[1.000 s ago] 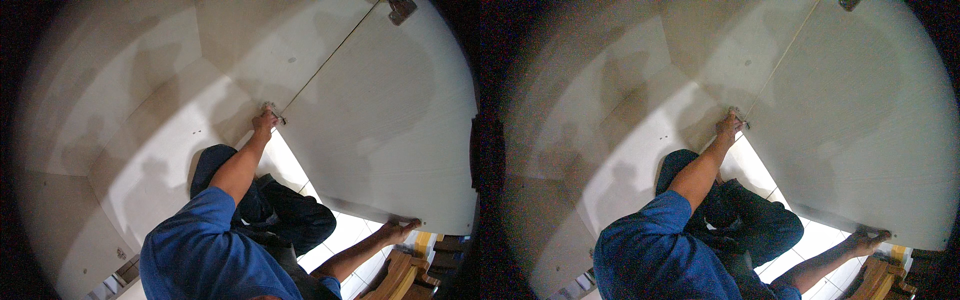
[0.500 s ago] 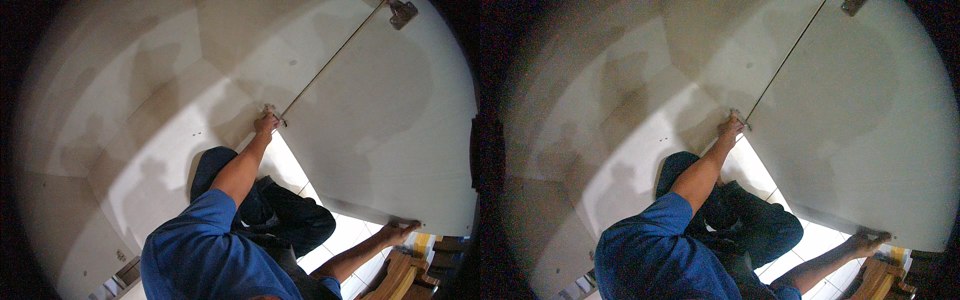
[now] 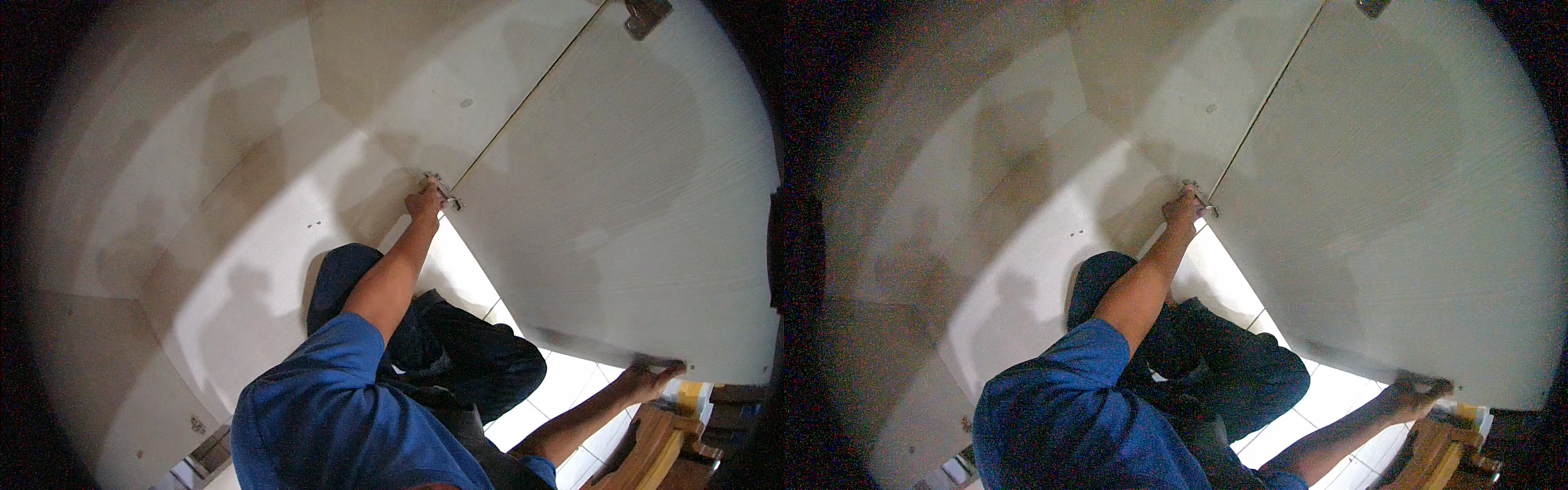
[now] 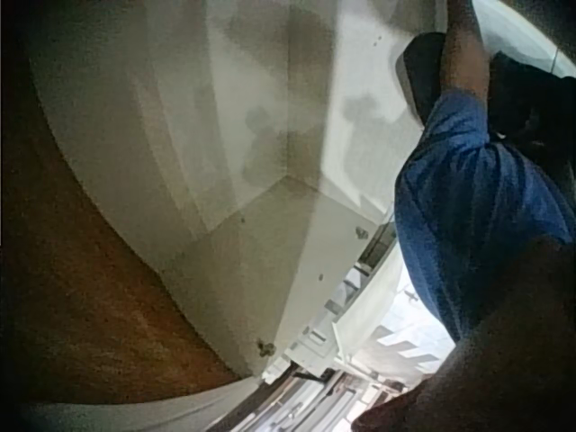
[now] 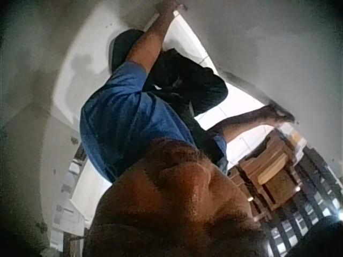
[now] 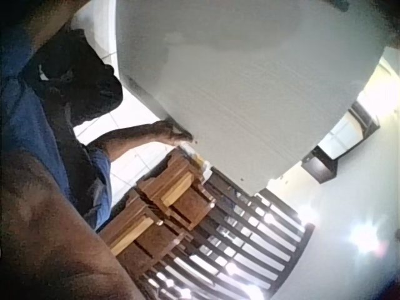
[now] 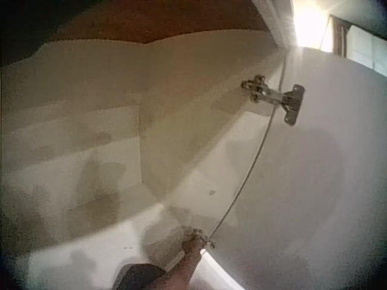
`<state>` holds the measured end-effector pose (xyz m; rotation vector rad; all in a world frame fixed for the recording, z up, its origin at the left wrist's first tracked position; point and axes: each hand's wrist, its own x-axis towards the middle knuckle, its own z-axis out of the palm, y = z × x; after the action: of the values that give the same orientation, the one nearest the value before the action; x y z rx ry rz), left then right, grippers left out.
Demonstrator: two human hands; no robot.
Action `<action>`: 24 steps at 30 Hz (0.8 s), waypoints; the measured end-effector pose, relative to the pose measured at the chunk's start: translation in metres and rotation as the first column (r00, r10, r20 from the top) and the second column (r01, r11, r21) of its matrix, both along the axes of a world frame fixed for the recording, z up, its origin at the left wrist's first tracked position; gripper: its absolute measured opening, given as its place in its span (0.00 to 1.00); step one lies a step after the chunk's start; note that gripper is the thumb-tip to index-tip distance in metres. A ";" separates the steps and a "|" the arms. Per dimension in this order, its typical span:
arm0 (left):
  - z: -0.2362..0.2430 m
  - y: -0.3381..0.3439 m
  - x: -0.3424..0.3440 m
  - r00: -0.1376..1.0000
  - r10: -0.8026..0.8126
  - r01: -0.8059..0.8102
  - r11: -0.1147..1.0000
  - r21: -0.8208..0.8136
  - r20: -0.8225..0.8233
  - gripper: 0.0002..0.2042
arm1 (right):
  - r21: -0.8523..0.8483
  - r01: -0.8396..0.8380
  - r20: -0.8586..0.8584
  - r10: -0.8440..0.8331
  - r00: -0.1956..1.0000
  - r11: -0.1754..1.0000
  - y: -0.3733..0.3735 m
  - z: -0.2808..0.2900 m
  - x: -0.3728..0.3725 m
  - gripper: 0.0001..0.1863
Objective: The person sits on the floor and uses a screwdriver to tighten screws on the hinges of a white cabinet door. They adjust the door position and secure the hinges to the cabinet frame.
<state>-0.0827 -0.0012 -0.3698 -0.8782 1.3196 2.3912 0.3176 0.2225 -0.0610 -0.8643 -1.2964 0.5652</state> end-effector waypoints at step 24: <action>0.024 -0.035 0.029 0.996 -0.060 0.060 0.998 -0.007 -0.066 0.16 | 0.012 -0.492 -0.781 0.315 0.538 0.871 0.004 -0.038 0.059 0.32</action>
<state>-0.0535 -0.0358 -0.3460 -0.7560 1.3568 2.3910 0.3767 0.2262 -0.0991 -0.3656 -0.6168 1.3148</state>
